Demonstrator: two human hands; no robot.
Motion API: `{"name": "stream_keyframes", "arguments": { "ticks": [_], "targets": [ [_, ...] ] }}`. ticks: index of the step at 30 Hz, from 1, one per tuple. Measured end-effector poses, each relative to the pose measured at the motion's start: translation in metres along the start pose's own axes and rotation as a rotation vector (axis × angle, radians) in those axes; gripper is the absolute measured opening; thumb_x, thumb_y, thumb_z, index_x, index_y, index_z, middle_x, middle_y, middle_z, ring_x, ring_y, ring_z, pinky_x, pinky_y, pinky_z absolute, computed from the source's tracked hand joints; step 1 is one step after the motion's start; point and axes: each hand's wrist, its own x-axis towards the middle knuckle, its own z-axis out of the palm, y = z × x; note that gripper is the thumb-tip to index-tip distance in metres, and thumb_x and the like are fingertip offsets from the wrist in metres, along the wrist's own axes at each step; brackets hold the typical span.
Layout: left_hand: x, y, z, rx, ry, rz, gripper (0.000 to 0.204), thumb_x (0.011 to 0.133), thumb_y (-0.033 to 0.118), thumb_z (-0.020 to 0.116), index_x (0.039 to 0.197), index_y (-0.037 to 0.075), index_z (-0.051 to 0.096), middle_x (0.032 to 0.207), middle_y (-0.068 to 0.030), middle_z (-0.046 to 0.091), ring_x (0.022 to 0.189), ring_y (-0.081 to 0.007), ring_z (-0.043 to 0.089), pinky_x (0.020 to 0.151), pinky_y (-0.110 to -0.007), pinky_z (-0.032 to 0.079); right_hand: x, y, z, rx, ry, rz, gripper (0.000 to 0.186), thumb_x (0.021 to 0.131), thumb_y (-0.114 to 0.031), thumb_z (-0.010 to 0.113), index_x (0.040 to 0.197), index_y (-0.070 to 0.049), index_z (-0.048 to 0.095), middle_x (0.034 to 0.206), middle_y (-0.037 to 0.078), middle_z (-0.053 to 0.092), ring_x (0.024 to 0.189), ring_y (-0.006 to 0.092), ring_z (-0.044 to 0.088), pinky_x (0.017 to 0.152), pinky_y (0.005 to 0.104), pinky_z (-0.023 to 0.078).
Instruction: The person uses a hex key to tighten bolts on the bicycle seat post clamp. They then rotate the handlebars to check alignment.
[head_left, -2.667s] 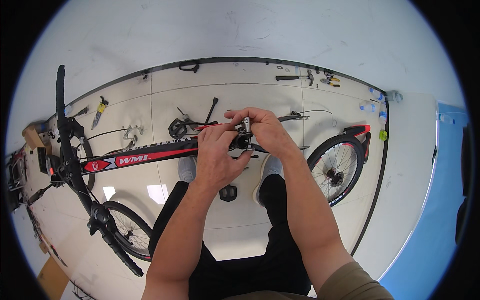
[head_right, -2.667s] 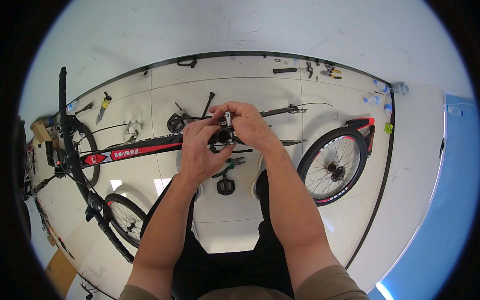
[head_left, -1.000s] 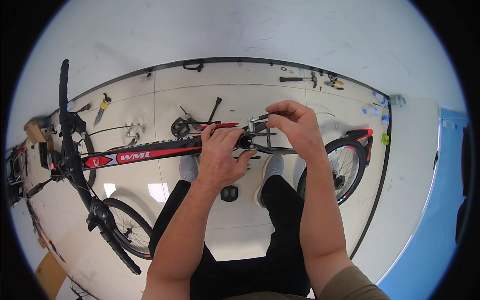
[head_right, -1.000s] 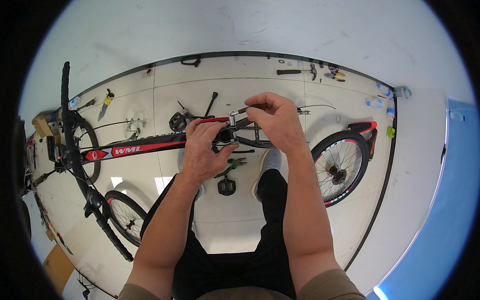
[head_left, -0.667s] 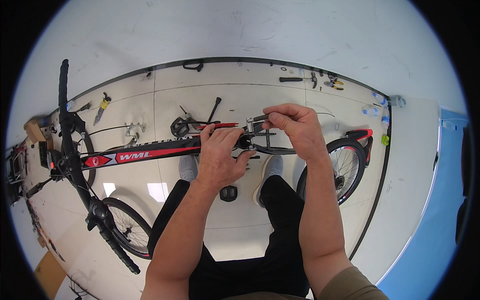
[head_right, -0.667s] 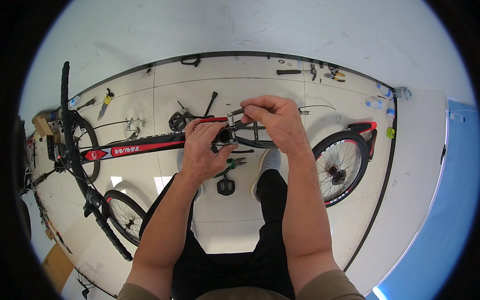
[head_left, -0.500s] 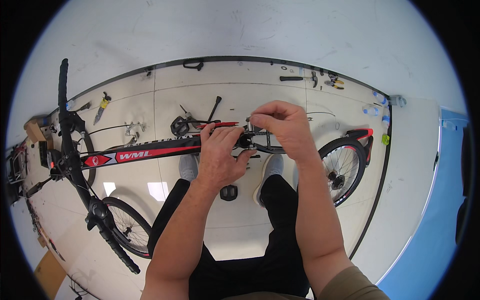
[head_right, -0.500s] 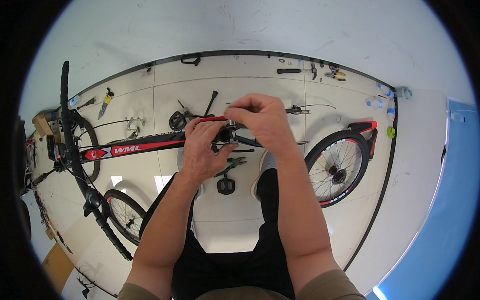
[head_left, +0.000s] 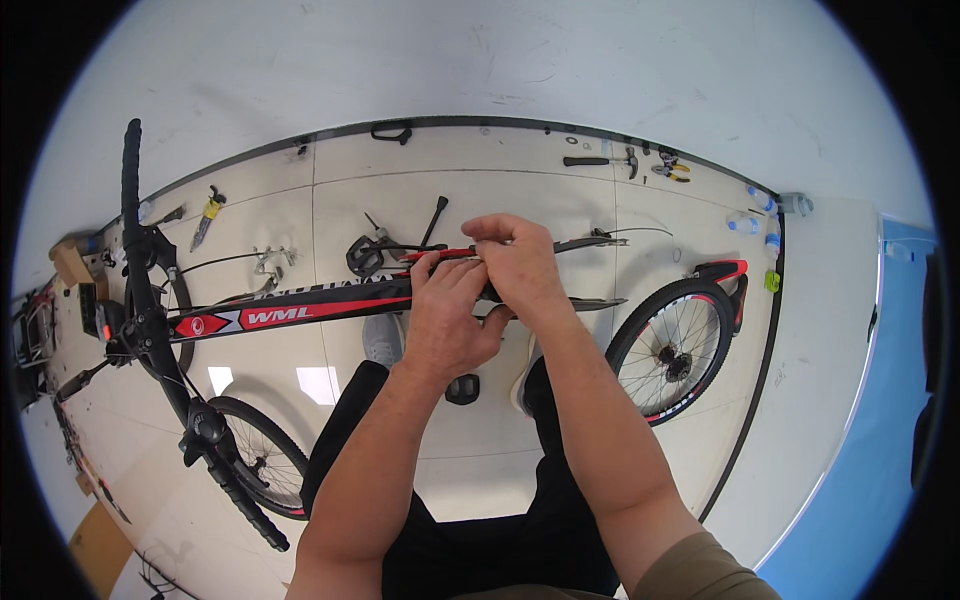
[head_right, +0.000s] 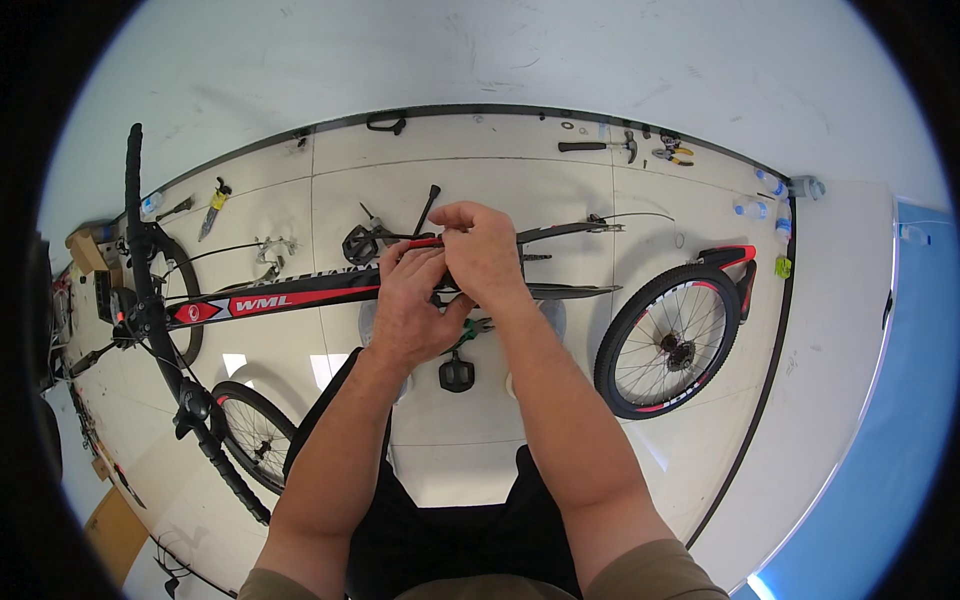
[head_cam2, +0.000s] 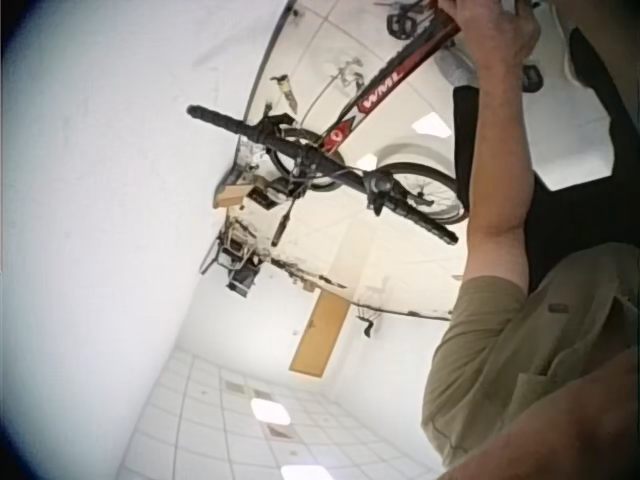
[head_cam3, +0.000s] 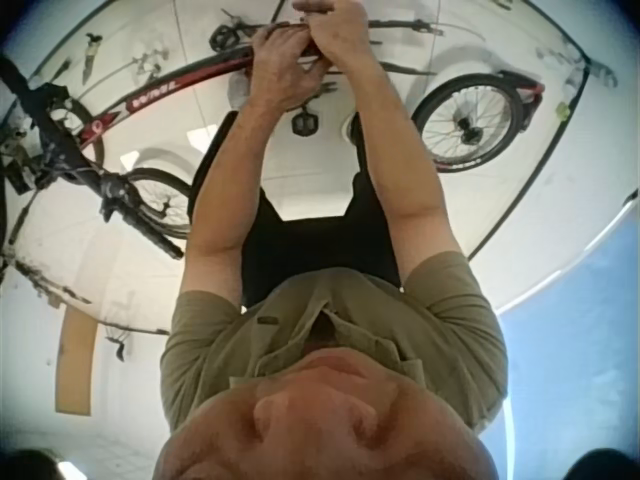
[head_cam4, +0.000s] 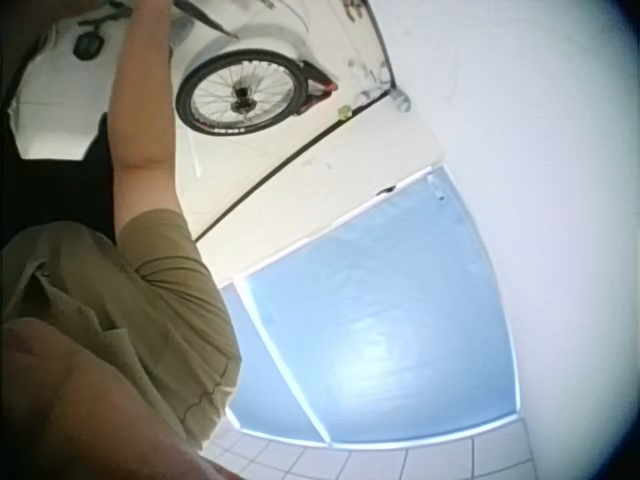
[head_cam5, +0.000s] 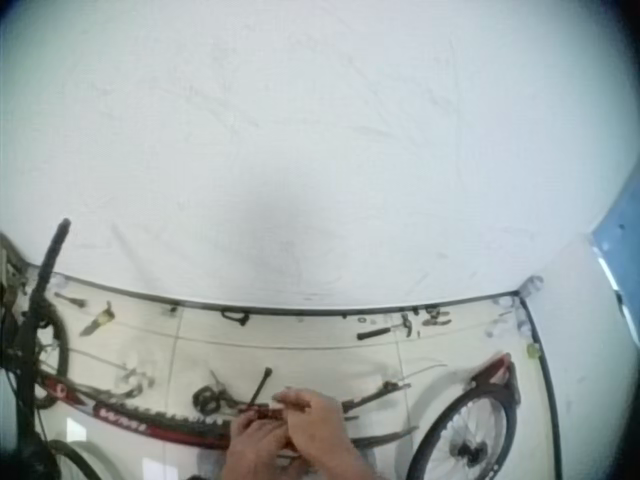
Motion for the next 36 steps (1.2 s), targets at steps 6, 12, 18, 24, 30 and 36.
{"name": "stream_keyframes", "arguments": {
  "ticks": [6, 12, 18, 24, 30, 36],
  "targets": [
    [0.0, 0.0, 0.0, 0.013, 0.002, 0.0, 0.043, 0.072, 0.017, 0.085, 0.108, 0.003, 0.066, 0.104, -0.0093, 0.071, 0.105, -0.0275, 0.065, 0.106, -0.051, 0.036, 0.004, 0.002, -0.004, -0.148, -0.02, 0.02, 0.028, 0.083, 0.002, 0.048, 0.099, 0.005, 0.071, 0.092, 0.015, 0.074, 0.085, 0.021, 0.069, 0.078, 0.0332, 0.055],
    [-0.001, 0.001, -0.001, 0.017, -0.017, 0.007, 0.048, 0.073, 0.018, 0.085, 0.114, 0.002, 0.064, 0.104, -0.009, 0.071, 0.105, -0.0282, 0.065, 0.107, -0.052, 0.036, 0.002, -0.001, -0.012, -0.356, -0.01, -0.036, 0.019, 0.084, -0.012, 0.059, 0.09, 0.001, 0.073, 0.086, 0.019, 0.072, 0.084, 0.0284, 0.07, 0.079, 0.0388, 0.054],
    [0.0, 0.006, -0.002, 0.05, -0.041, -0.03, 0.05, 0.073, 0.017, 0.084, 0.115, 0.003, 0.062, 0.104, -0.0093, 0.07, 0.104, -0.0289, 0.064, 0.106, -0.051, 0.036, -0.003, 0.003, -0.036, -0.089, -0.147, -0.052, 0.029, 0.093, -0.026, 0.066, 0.099, 0.001, 0.072, 0.082, 0.008, 0.071, 0.077, 0.0161, 0.065, 0.072, 0.0313, 0.052],
    [0.006, 0.012, -0.006, 0.014, -0.111, -0.108, 0.048, 0.075, 0.017, 0.084, 0.116, 0.007, 0.06, 0.098, -0.0088, 0.07, 0.104, -0.0277, 0.064, 0.108, -0.051, 0.032, -0.001, 0.008, -0.046, 0.054, 0.064, 0.192, 0.032, 0.1, -0.028, 0.059, 0.102, 0.001, 0.07, 0.084, 0.005, 0.069, 0.068, 0.0127, 0.062, 0.062, 0.0286, 0.05],
    [0.011, 0.015, -0.01, 0.01, -0.196, -0.174, 0.051, 0.077, 0.015, 0.083, 0.121, 0.01, 0.058, 0.108, -0.0093, 0.068, 0.112, -0.027, 0.06, 0.108, -0.051, 0.029, -0.008, -0.008, -0.039, -0.005, -0.041, 0.388, 0.027, 0.099, -0.023, 0.056, 0.098, 0.001, 0.069, 0.081, 0.005, 0.067, 0.065, 0.0132, 0.061, 0.059, 0.0274, 0.05],
    [0.014, 0.016, -0.014, -0.014, -0.24, -0.197, 0.059, 0.074, 0.015, 0.085, 0.126, 0.007, 0.059, 0.119, -0.0103, 0.065, 0.116, -0.0309, 0.053, 0.108, -0.047, 0.03, -0.008, 0.003, -0.041, 0.134, -0.148, 0.296, 0.018, 0.093, -0.006, 0.056, 0.104, 0.001, 0.069, 0.089, 0.005, 0.067, 0.075, 0.0127, 0.062, 0.067, 0.0285, 0.052]
  ]
}}
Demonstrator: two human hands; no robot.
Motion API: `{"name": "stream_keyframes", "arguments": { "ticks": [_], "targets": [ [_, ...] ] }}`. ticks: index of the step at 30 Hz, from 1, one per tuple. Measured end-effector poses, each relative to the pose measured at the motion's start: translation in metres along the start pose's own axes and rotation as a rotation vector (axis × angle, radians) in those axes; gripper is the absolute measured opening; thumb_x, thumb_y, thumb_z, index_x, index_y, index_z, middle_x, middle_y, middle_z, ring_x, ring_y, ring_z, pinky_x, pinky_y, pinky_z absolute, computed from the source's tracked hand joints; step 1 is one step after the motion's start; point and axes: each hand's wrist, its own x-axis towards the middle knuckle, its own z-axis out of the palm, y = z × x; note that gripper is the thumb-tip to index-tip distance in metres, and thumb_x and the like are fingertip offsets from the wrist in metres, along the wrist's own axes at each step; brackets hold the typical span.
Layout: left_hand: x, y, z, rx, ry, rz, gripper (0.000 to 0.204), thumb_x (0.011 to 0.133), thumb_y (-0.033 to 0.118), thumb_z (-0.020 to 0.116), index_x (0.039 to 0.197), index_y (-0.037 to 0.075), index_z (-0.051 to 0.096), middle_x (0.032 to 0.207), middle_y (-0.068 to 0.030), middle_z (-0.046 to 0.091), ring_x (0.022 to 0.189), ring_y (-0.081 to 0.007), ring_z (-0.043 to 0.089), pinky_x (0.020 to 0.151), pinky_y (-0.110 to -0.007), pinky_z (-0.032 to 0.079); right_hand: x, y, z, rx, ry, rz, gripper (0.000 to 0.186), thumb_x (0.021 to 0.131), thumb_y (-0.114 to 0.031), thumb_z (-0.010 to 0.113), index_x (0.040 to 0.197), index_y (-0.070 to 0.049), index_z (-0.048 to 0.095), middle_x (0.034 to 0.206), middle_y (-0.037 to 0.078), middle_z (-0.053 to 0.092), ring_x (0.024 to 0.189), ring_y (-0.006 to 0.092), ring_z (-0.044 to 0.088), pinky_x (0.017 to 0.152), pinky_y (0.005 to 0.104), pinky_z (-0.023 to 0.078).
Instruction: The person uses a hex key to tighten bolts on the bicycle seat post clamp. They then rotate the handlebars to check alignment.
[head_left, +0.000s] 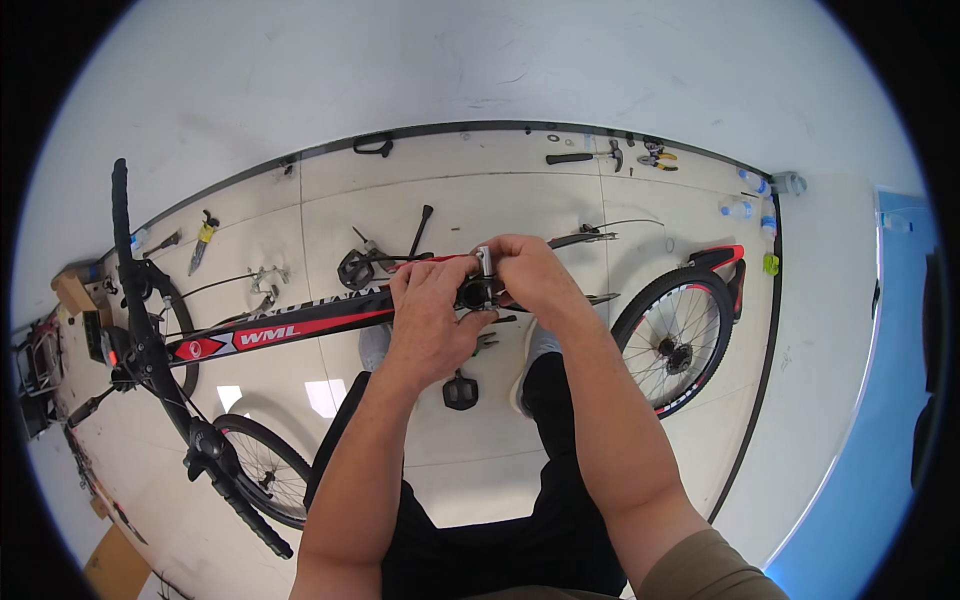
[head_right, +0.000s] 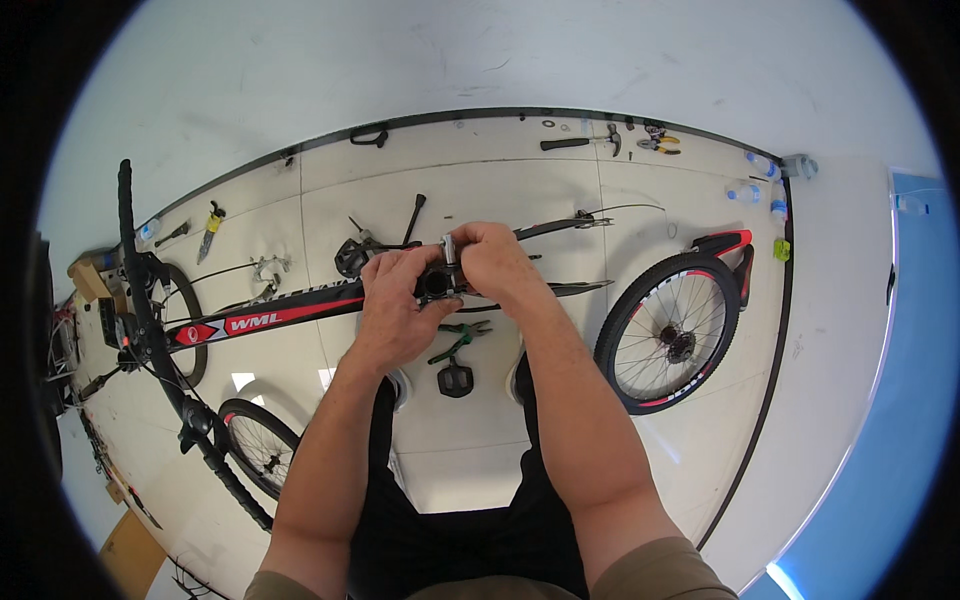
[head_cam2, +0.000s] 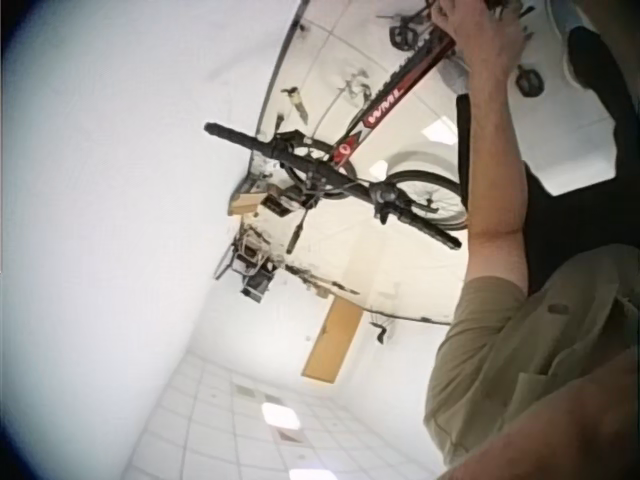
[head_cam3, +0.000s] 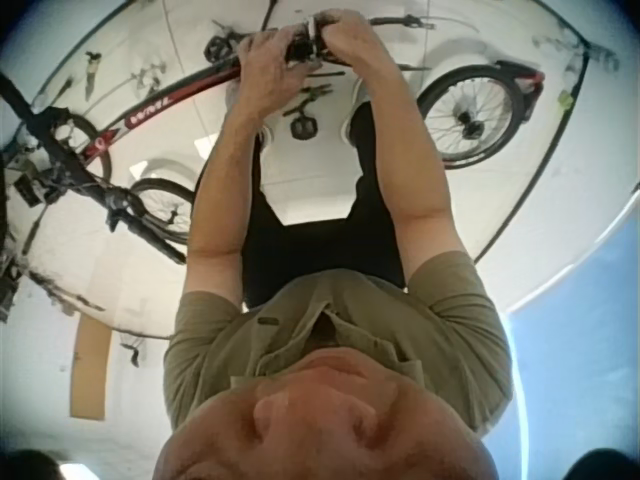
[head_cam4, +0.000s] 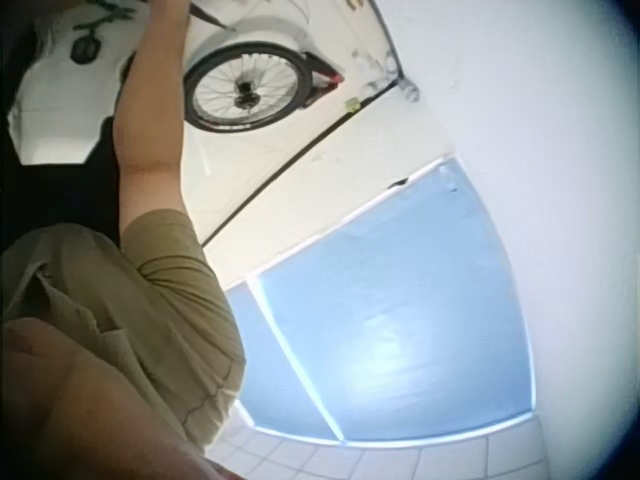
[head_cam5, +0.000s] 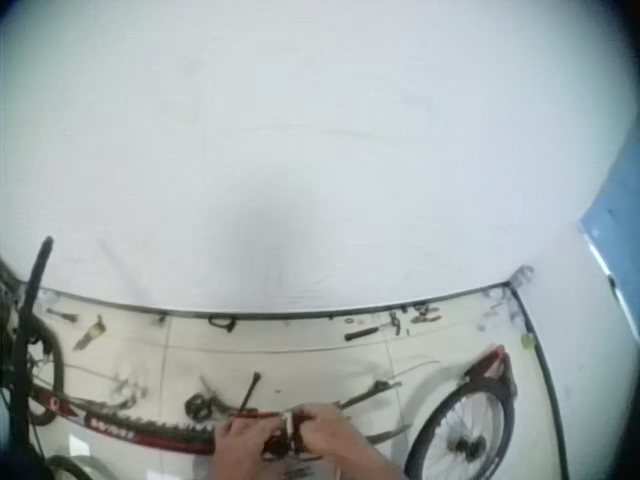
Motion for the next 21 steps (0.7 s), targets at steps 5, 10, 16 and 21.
{"name": "stream_keyframes", "arguments": {
  "ticks": [5, 10, 16, 21],
  "targets": [
    [0.001, -0.001, 0.002, 0.06, 0.025, 0.039, 0.061, 0.073, 0.015, 0.085, 0.127, 0.007, 0.059, 0.121, -0.0101, 0.063, 0.119, -0.0307, 0.051, 0.108, -0.046, 0.03, 0.002, 0.007, -0.008, 0.016, -0.077, -0.063, 0.02, 0.088, 0.001, 0.06, 0.106, 0.003, 0.07, 0.09, 0.007, 0.069, 0.078, 0.0136, 0.064, 0.072, 0.0298, 0.054],
    [0.0, -0.001, 0.005, 0.081, 0.056, 0.085, 0.059, 0.073, 0.015, 0.084, 0.126, 0.006, 0.06, 0.119, -0.0099, 0.064, 0.116, -0.0307, 0.053, 0.108, -0.046, 0.03, 0.001, 0.006, -0.017, -0.152, 0.023, -0.188, 0.017, 0.086, -0.002, 0.068, 0.102, 0.002, 0.072, 0.086, 0.005, 0.07, 0.077, 0.0115, 0.064, 0.072, 0.0275, 0.053],
    [-0.002, -0.002, 0.005, 0.04, 0.08, 0.078, 0.051, 0.074, 0.013, 0.083, 0.12, 0.006, 0.062, 0.115, -0.009, 0.065, 0.114, -0.0293, 0.056, 0.111, -0.048, 0.029, -0.023, -0.02, -0.032, -0.164, 0.053, -0.144, 0.02, 0.082, -0.002, 0.073, 0.101, 0.004, 0.071, 0.086, 0.008, 0.071, 0.078, 0.0147, 0.068, 0.071, 0.0264, 0.055],
    [-0.003, -0.003, 0.008, 0.044, 0.099, 0.08, 0.049, 0.074, 0.013, 0.083, 0.118, 0.007, 0.062, 0.114, -0.009, 0.066, 0.113, -0.0283, 0.059, 0.113, -0.049, 0.028, -0.037, -0.032, -0.04, 0.074, 0.055, -0.19, 0.019, 0.085, 0.0, 0.069, 0.102, 0.007, 0.069, 0.089, 0.011, 0.071, 0.077, 0.0182, 0.071, 0.071, 0.0274, 0.06]
  ]
}}
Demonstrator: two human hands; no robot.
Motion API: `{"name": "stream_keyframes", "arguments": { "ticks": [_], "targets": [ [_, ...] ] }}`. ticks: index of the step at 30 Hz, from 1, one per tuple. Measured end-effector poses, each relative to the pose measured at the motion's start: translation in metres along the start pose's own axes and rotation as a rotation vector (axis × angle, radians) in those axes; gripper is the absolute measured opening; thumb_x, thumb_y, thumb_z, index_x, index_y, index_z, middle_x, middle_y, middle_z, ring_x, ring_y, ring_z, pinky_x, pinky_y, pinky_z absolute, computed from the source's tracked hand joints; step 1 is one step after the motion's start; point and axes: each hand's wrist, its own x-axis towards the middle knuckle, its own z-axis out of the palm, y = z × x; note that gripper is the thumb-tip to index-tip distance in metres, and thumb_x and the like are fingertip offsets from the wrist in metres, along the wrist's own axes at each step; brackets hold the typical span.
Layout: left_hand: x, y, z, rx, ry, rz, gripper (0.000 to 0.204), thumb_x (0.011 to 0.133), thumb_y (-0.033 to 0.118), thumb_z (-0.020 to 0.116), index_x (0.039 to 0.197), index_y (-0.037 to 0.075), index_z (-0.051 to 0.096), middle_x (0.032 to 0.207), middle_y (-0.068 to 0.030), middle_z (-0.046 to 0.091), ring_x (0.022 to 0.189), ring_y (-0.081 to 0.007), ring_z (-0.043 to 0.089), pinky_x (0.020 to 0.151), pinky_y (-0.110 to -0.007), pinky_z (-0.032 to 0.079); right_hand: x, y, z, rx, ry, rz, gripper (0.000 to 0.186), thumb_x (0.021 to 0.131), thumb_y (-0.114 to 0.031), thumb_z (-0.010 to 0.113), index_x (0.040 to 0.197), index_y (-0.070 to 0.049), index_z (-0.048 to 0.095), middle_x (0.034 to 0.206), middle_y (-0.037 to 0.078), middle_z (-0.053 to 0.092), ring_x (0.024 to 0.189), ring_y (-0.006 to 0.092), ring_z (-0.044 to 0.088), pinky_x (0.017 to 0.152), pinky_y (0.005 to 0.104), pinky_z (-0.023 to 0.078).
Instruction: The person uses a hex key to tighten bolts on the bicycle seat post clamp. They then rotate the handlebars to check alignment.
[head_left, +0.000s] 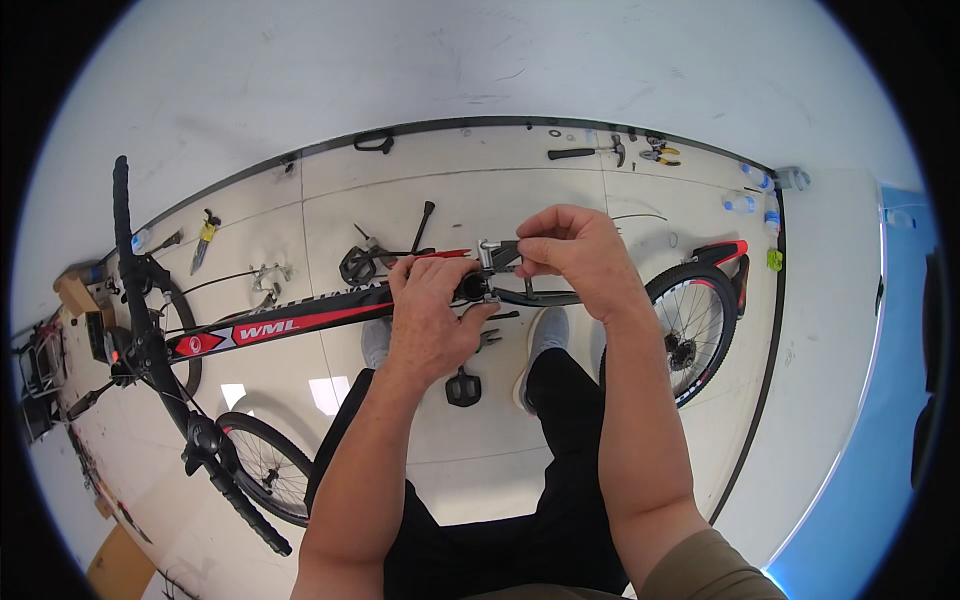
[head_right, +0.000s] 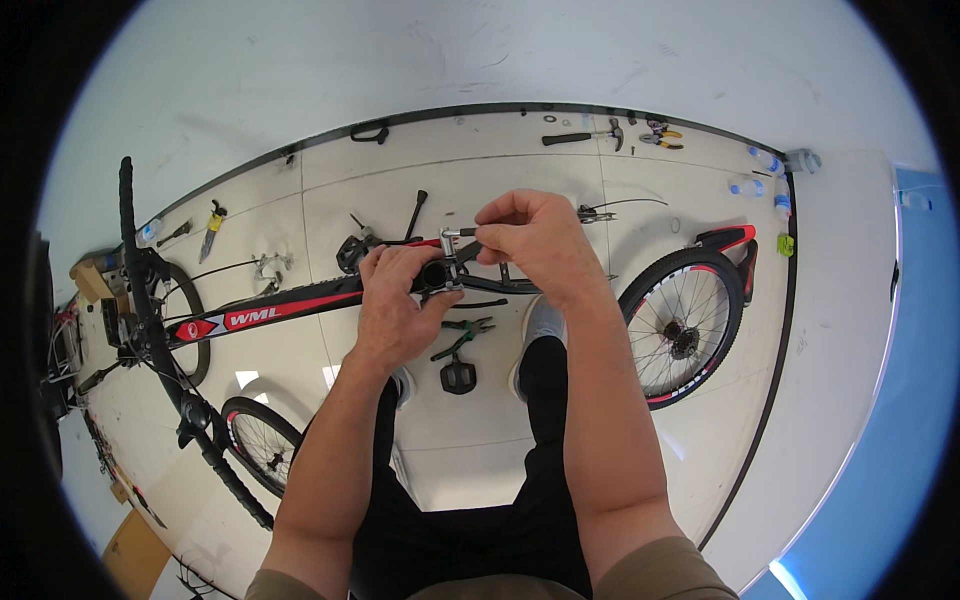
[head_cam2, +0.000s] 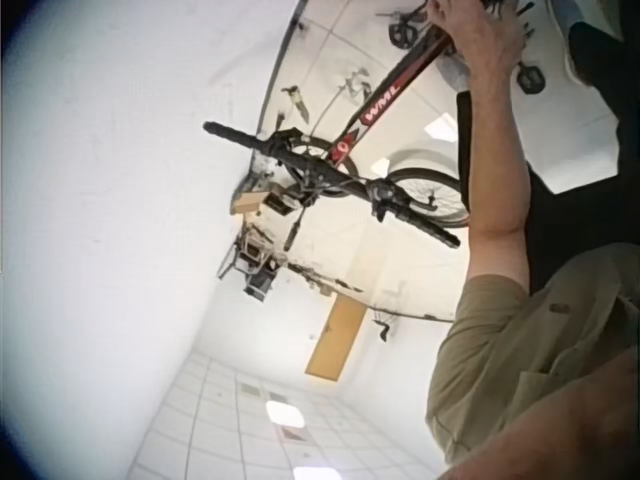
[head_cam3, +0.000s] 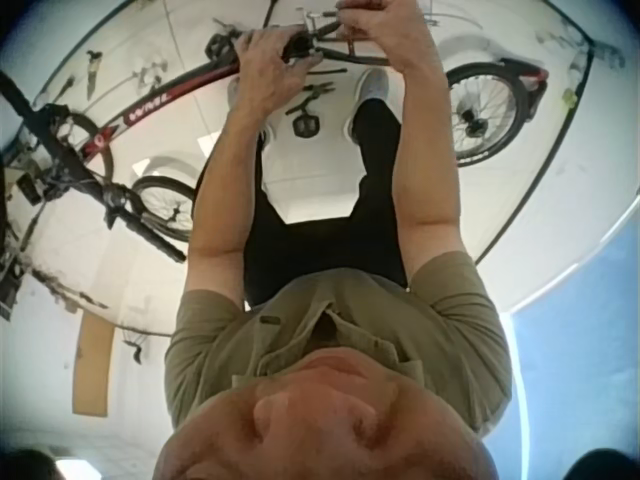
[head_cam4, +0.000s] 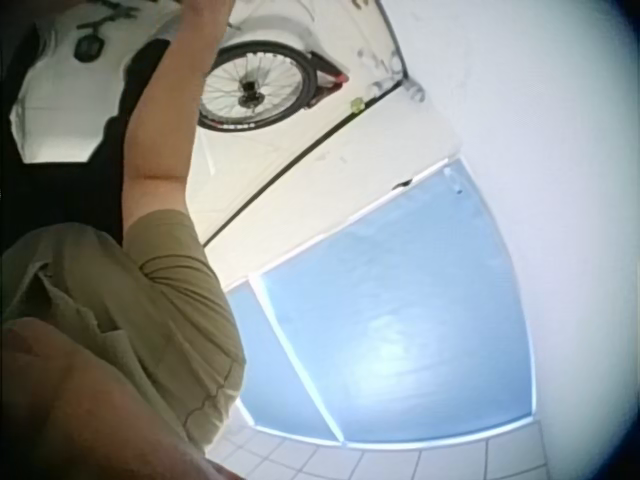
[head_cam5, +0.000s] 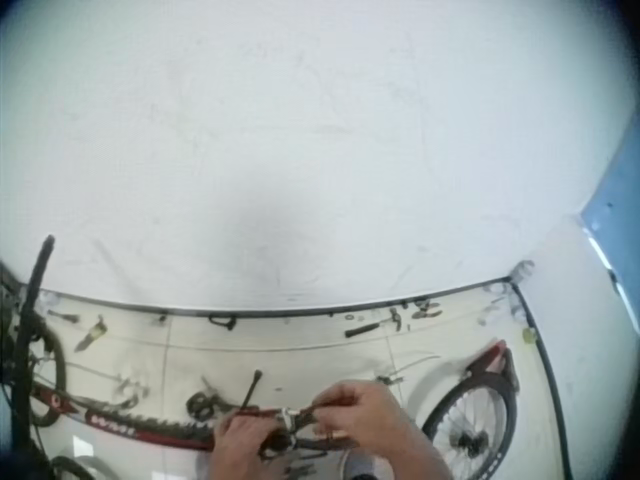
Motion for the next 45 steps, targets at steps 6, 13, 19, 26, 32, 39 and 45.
{"name": "stream_keyframes", "arguments": {
  "ticks": [6, 13, 19, 26, 32, 39, 45],
  "targets": [
    [0.001, 0.002, 0.0, 0.003, 0.032, 0.018, 0.05, 0.075, 0.016, 0.083, 0.119, 0.006, 0.062, 0.113, -0.0098, 0.067, 0.113, -0.0294, 0.059, 0.113, -0.05, 0.029, -0.002, -0.003, -0.003, 0.199, -0.035, -0.033, 0.018, 0.086, 0.005, 0.067, 0.104, 0.01, 0.068, 0.095, 0.017, 0.071, 0.083, 0.0242, 0.074, 0.08, 0.033, 0.063],
    [-0.002, -0.002, 0.003, 0.009, 0.01, 0.043, 0.048, 0.075, 0.015, 0.083, 0.117, 0.006, 0.062, 0.113, -0.0099, 0.066, 0.113, -0.0301, 0.059, 0.111, -0.051, 0.03, 0.004, 0.003, 0.036, -0.102, -0.101, -0.181, 0.01, 0.082, -0.003, 0.072, 0.09, 0.004, 0.074, 0.1, 0.012, 0.071, 0.081, 0.0204, 0.069, 0.073, 0.0311, 0.058],
    [-0.004, -0.009, 0.007, 0.013, 0.068, 0.058, 0.049, 0.071, 0.012, 0.085, 0.114, 0.005, 0.062, 0.112, -0.0104, 0.065, 0.114, -0.0317, 0.057, 0.108, -0.049, 0.035, 0.022, 0.032, 0.073, -0.473, 0.171, -0.465, 0.017, 0.079, -0.012, 0.076, 0.091, 0.0, 0.074, 0.101, 0.014, 0.065, 0.088, 0.0253, 0.065, 0.073, 0.0343, 0.055],
    [-0.007, 0.003, 0.008, -0.079, 0.277, -0.054, 0.067, 0.068, 0.011, 0.089, 0.125, 0.004, 0.054, 0.123, -0.016, 0.06, 0.117, -0.0338, 0.056, 0.105, -0.046, 0.039, 0.024, 0.036, 0.074, -0.15, 0.217, -0.116, 0.025, 0.084, -0.011, 0.073, 0.103, 0.004, 0.07, 0.097, 0.01, 0.071, 0.083, 0.0148, 0.066, 0.07, 0.0276, 0.052],
    [-0.004, 0.003, 0.004, -0.01, 0.072, -0.1, 0.092, 0.072, 0.013, 0.087, 0.148, 0.0, 0.037, 0.122, -0.0155, 0.063, 0.123, -0.0316, 0.054, 0.109, -0.046, 0.033, 0.024, 0.036, 0.062, -0.126, 0.04, -0.055, 0.03, 0.089, -0.013, 0.07, 0.114, 0.003, 0.067, 0.1, 0.008, 0.07, 0.086, 0.0151, 0.067, 0.074, 0.0289, 0.054],
    [0.005, 0.008, -0.009, -0.059, -0.107, -0.125, 0.109, 0.076, 0.013, 0.083, 0.16, 0.004, 0.015, 0.127, -0.0128, 0.064, 0.128, -0.0314, 0.052, 0.114, -0.049, 0.023, 0.026, 0.03, 0.052, 0.423, 0.028, 0.163, 0.038, 0.097, -0.016, 0.059, 0.127, 0.007, 0.057, 0.097, 0.009, 0.065, 0.081, 0.0186, 0.064, 0.072, 0.0334, 0.053],
    [0.01, 0.005, -0.008, 0.03, -0.204, -0.128, 0.113, 0.075, 0.012, 0.082, 0.163, 0.014, 0.011, 0.145, -0.0162, 0.051, 0.13, -0.0287, 0.052, 0.118, -0.054, 0.016, 0.043, 0.047, 0.05, 0.572, -0.049, 0.216, 0.04, 0.095, -0.005, 0.057, 0.131, 0.01, 0.052, 0.105, 0.013, 0.061, 0.089, 0.0205, 0.062, 0.074, 0.0346, 0.052]
  ]
}}
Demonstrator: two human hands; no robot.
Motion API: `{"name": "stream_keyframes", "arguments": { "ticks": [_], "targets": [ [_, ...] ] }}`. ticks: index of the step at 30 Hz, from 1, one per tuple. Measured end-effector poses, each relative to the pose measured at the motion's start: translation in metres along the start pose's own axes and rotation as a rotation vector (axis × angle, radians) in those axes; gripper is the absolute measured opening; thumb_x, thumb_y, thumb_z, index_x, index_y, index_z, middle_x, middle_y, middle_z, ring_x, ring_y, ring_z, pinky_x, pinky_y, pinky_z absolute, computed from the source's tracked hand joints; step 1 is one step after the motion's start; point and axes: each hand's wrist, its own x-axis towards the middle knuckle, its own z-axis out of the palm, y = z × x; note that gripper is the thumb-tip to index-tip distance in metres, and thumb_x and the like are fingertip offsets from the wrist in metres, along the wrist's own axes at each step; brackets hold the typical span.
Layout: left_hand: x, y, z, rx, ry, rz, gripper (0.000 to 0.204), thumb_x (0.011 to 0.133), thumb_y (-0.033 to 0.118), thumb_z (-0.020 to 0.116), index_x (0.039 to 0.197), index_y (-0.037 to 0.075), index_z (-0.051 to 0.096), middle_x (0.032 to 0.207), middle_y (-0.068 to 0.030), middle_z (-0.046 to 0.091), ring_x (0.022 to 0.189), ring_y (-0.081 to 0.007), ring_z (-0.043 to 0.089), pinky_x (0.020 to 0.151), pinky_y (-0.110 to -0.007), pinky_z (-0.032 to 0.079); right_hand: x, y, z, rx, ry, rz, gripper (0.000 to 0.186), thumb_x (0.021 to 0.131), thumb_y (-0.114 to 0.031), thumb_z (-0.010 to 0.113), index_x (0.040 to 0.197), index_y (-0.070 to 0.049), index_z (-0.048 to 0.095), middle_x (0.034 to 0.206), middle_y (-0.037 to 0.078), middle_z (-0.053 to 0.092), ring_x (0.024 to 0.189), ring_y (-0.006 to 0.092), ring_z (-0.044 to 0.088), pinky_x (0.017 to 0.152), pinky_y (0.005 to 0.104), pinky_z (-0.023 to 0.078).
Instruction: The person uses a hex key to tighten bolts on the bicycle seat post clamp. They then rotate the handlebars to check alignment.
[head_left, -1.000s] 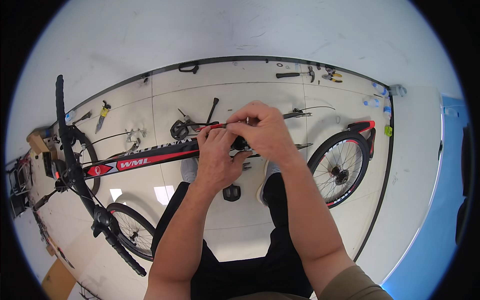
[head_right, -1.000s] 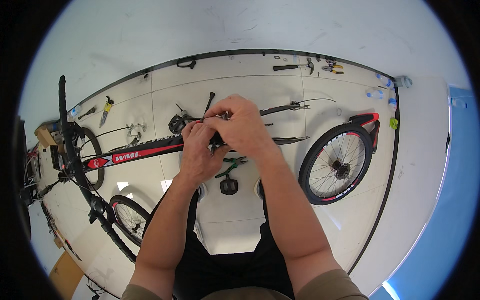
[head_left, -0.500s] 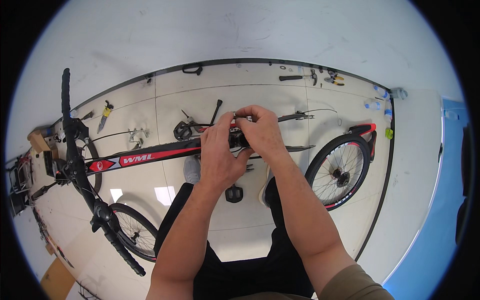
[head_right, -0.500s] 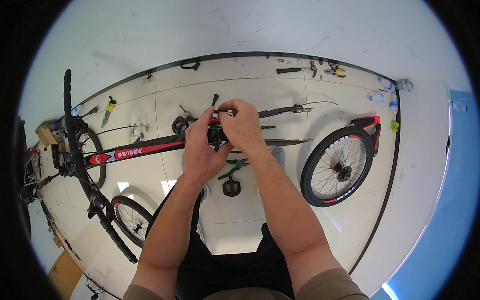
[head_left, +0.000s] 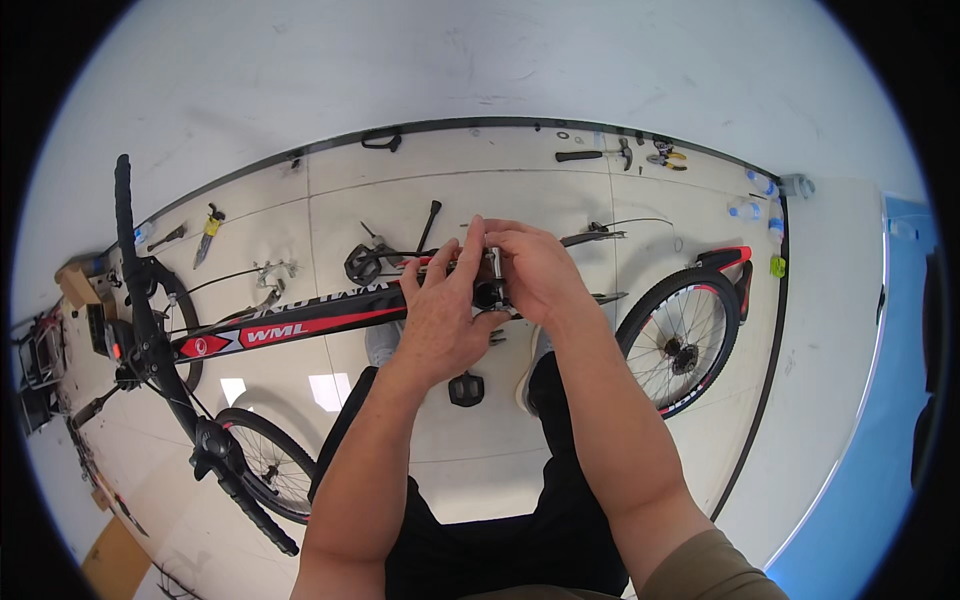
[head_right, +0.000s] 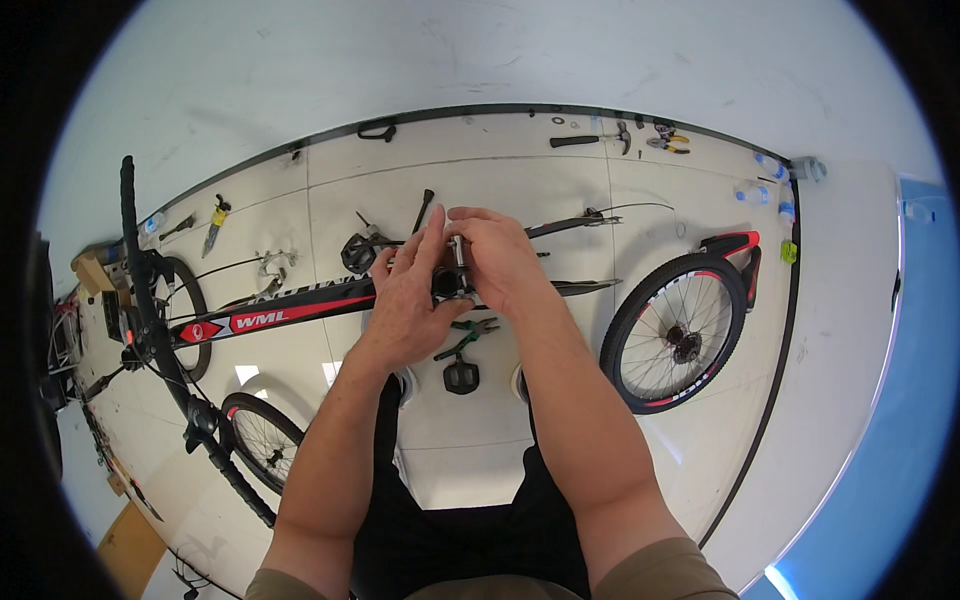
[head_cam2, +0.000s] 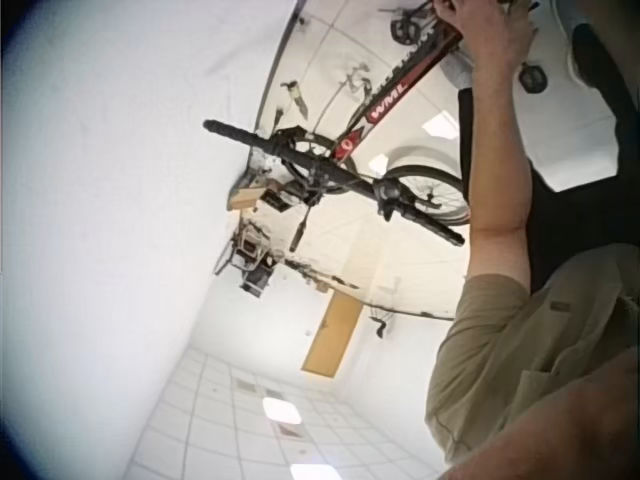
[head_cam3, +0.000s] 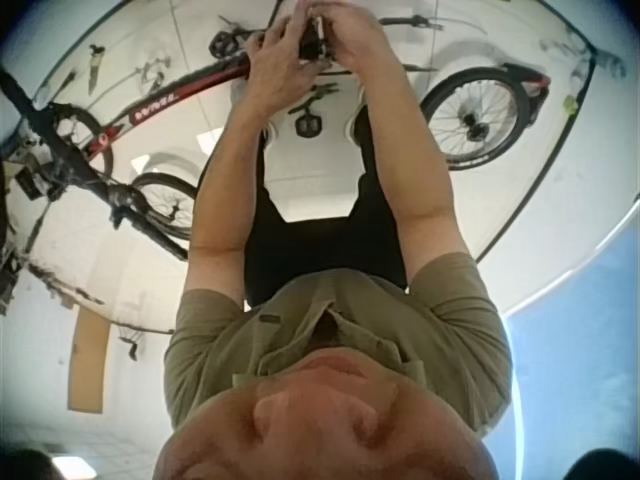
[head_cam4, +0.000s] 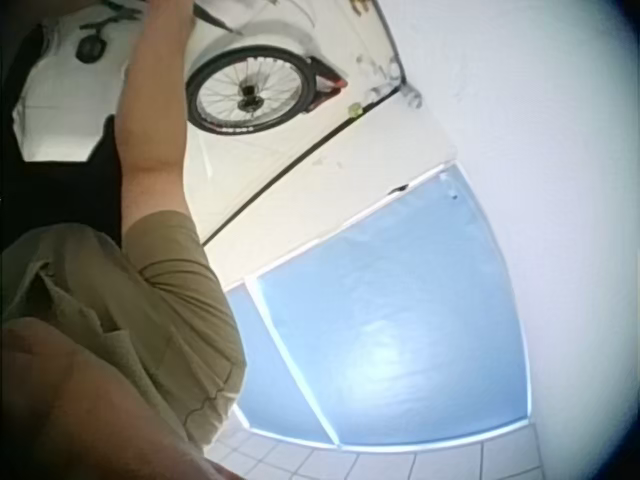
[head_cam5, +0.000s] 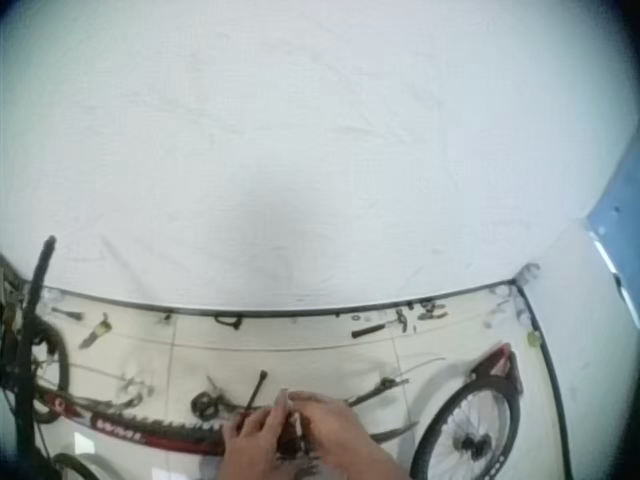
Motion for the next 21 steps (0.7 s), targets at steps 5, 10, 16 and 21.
{"name": "stream_keyframes", "arguments": {
  "ticks": [5, 10, 16, 21],
  "targets": [
    [0.002, -0.001, -0.001, -0.068, -0.036, 0.006, 0.115, 0.074, 0.007, 0.081, 0.163, 0.015, 0.01, 0.148, -0.0175, 0.048, 0.133, -0.0279, 0.05, 0.118, -0.054, 0.015, 0.001, -0.002, 0.004, 0.158, 0.17, 0.008, 0.052, 0.089, 0.006, 0.06, 0.137, 0.012, 0.044, 0.109, 0.017, 0.059, 0.101, 0.0251, 0.061, 0.083, 0.0354, 0.051],
    [-0.001, -0.001, 0.003, -0.123, 0.053, 0.105, 0.112, 0.073, 0.005, 0.082, 0.161, 0.009, 0.013, 0.144, -0.0137, 0.053, 0.131, -0.0285, 0.051, 0.118, -0.053, 0.018, 0.0, -0.004, -0.007, 0.37, 0.222, 0.025, 0.052, 0.088, 0.01, 0.055, 0.137, 0.012, 0.039, 0.111, 0.021, 0.059, 0.104, 0.0308, 0.063, 0.094, 0.0407, 0.052],
    [-0.014, -0.005, 0.02, -0.084, 0.282, 0.086, 0.089, 0.077, 0.014, 0.083, 0.15, 0.003, 0.034, 0.133, -0.0115, 0.061, 0.127, -0.0291, 0.053, 0.117, -0.056, 0.02, -0.014, -0.007, -0.021, 0.488, 0.121, -0.015, 0.025, 0.095, 0.005, 0.052, 0.12, 0.008, 0.052, 0.11, 0.019, 0.063, 0.106, 0.0296, 0.064, 0.102, 0.0465, 0.05],
    [-0.019, -0.004, 0.033, 0.087, 0.428, 0.092, 0.054, 0.08, 0.023, 0.082, 0.126, 0.005, 0.06, 0.124, -0.0123, 0.064, 0.125, -0.029, 0.054, 0.118, -0.059, 0.017, -0.031, -0.008, -0.02, 0.301, 0.155, -0.163, 0.022, 0.098, -0.002, 0.053, 0.119, 0.004, 0.058, 0.11, 0.014, 0.067, 0.106, 0.0254, 0.065, 0.101, 0.0431, 0.05]
  ]
}}
